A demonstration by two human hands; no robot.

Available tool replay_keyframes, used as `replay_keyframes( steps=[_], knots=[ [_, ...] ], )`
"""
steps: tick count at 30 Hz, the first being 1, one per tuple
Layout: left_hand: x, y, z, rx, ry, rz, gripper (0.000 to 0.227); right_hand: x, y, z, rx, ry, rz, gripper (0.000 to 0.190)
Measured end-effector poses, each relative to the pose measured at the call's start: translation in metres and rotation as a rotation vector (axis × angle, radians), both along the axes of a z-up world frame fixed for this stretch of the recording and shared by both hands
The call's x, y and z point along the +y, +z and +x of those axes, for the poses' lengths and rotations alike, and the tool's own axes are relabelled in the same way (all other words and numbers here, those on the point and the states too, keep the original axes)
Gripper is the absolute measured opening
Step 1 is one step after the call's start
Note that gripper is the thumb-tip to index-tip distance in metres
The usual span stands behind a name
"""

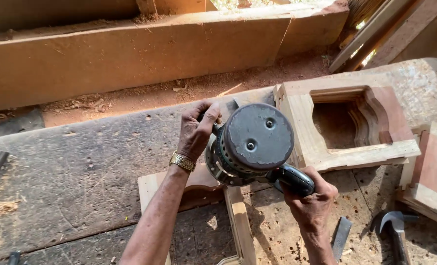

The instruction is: Use a handheld power router to shape and trim the inner decorative edges of wooden cabinet frames.

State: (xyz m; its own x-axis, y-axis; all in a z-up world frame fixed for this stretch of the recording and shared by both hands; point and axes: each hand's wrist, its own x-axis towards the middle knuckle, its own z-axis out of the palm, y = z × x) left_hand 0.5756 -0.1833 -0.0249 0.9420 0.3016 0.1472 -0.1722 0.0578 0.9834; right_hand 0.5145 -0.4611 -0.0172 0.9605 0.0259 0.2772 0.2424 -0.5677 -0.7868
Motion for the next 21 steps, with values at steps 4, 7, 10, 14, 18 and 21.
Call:
replay_keyframes(
  steps=[4, 7, 10, 14, 18, 21],
  knots=[
    [0.001, -0.014, -0.002, -0.034, 0.068, 0.025, 0.021, 0.005, -0.017, -0.005, -0.086, -0.018, -0.005, 0.027],
    [0.002, -0.026, 0.009, -0.085, 0.041, -0.004, 0.020, -0.001, -0.033, 0.001, -0.189, 0.056, -0.026, 0.024],
    [0.001, -0.033, 0.014, -0.123, 0.005, -0.026, 0.019, 0.006, -0.022, -0.008, -0.111, -0.029, 0.002, 0.026],
    [0.009, 0.000, -0.015, -0.113, 0.003, 0.013, 0.016, 0.019, -0.026, -0.026, -0.282, 0.018, -0.080, 0.019],
    [0.027, 0.038, -0.033, -0.138, 0.033, 0.047, 0.017, 0.062, -0.008, -0.046, -0.326, -0.046, -0.002, 0.015],
    [0.055, 0.051, -0.031, 0.030, -0.022, 0.209, 0.022, 0.082, -0.016, -0.037, -0.375, 0.001, 0.136, 0.020]
  ],
)
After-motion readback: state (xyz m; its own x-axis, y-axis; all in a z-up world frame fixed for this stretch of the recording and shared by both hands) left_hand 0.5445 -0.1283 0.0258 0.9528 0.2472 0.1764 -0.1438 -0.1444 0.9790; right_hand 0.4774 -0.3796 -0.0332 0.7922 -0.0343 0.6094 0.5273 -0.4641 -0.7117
